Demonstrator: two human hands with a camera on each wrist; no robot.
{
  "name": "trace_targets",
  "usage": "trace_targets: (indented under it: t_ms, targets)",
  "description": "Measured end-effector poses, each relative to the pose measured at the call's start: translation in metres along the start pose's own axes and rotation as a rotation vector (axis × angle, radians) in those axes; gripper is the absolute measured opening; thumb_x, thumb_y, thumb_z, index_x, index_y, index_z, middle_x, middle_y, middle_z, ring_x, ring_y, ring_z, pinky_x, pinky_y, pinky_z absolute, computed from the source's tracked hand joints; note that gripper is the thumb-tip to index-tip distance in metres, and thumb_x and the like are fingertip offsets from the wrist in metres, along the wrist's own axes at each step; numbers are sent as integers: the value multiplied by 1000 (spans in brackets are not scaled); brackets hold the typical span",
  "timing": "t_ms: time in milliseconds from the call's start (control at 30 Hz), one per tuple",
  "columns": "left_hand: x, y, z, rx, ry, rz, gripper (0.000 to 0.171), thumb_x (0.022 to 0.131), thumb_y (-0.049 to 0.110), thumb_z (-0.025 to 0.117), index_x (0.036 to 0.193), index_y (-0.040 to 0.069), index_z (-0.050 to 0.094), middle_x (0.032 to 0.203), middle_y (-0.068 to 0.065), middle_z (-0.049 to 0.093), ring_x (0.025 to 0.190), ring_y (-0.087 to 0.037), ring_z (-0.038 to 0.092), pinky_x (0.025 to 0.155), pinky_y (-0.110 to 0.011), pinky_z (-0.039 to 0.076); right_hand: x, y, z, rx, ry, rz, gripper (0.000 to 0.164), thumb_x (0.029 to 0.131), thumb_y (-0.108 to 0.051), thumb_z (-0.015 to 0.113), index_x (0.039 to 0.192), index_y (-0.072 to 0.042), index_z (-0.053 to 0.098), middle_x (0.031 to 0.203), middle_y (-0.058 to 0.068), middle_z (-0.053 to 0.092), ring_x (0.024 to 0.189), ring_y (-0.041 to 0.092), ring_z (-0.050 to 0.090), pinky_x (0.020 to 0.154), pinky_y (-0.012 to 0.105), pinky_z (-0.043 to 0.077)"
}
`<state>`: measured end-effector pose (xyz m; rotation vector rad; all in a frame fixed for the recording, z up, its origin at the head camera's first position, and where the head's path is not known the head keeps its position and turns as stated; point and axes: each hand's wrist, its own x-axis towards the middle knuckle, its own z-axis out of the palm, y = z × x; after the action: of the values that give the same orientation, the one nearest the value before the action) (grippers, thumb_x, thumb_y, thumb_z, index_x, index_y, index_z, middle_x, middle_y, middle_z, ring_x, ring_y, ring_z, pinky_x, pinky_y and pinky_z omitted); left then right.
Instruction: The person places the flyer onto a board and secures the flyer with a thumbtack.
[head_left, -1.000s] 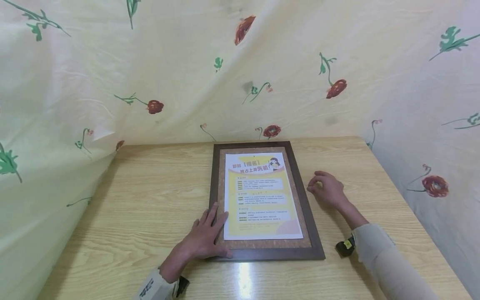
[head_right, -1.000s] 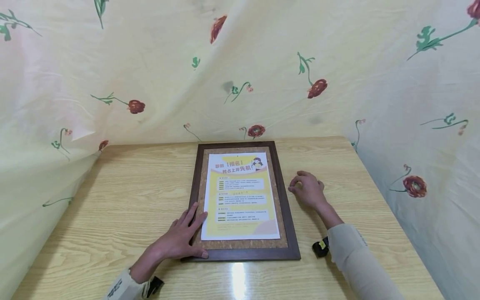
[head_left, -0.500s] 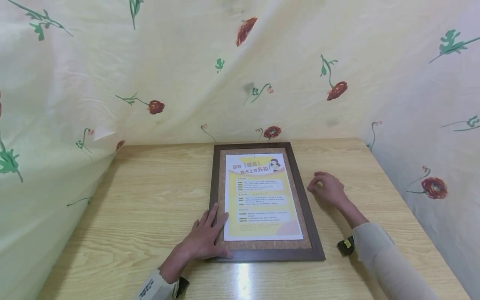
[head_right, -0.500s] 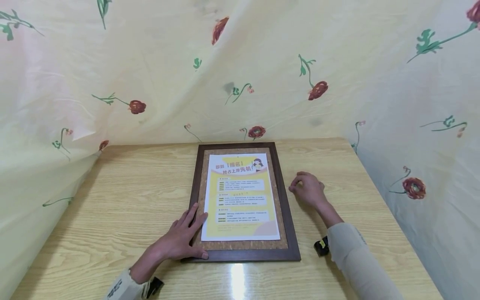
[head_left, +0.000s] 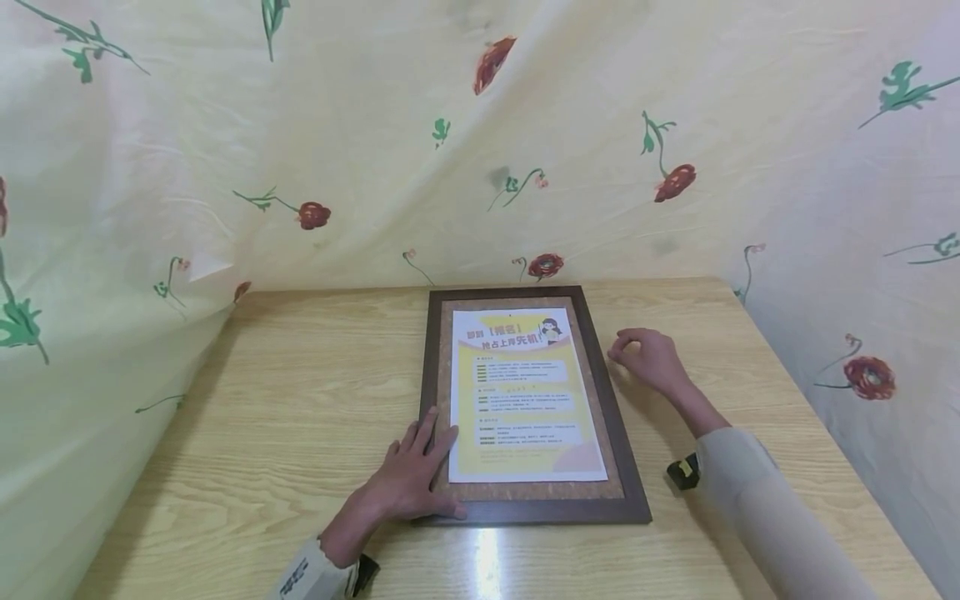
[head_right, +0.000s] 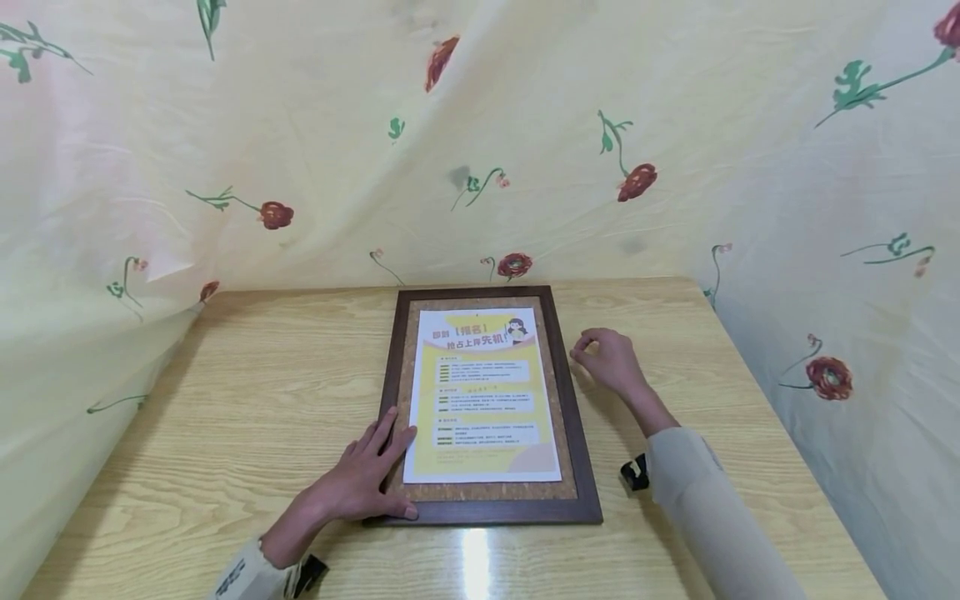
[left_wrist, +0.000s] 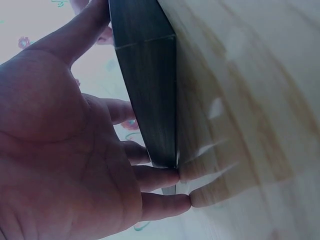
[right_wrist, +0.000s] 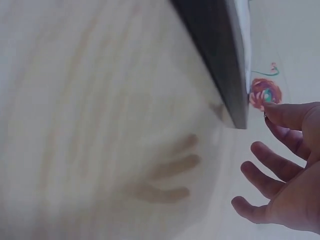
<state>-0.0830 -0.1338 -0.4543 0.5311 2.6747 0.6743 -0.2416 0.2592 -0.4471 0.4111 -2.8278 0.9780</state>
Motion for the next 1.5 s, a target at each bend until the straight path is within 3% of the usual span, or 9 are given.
trace_targets:
  t_ms: [200,333,533,700,1100,1500]
  targets:
    - [-1,-1,0,-2,2,4,108,72,55,82,155,7,31,161,-26,5,142,-53,15,105,-72,23,15,-12,1,27,18,15,11,91,-7,69,90,3,72,108,25,69,107,46,62,90,60,46]
    - [0,-2,1,-1,3,8,108,72,56,81,155,7,31,161,-27,5,142,-53,15,105,-72,23,23,-21,5,49,44,6,11,90,-8,71,91,3,72,93,19,72,93,39,68,77,49,52]
    - [0,-2,1,-8,1,6,109,72,57,81,155,7,30,161,-26,4,142,-53,14,105,-72,22,34,-33,13,65,57,19,8,88,-7,72,88,1,73,82,13,71,74,26,65,62,32,49]
    - [0,-2,0,-5,5,10,109,73,58,80,155,7,30,161,-27,4,142,-54,14,105,-72,22,43,-42,19,88,37,29,8,87,-3,71,89,4,73,84,16,70,72,25,63,58,29,49]
    - [0,-1,0,11,5,15,109,73,58,80,155,7,30,161,-27,5,142,-53,15,105,-71,23,64,-64,32,100,2,35,16,91,-12,72,98,3,73,90,17,71,78,26,66,65,32,51]
    - [0,-2,1,11,-10,5,110,74,60,78,156,8,28,162,-25,2,143,-52,13,106,-71,21,87,-80,46,175,-49,55,16,95,-4,66,104,6,72,95,19,71,83,29,68,73,37,56]
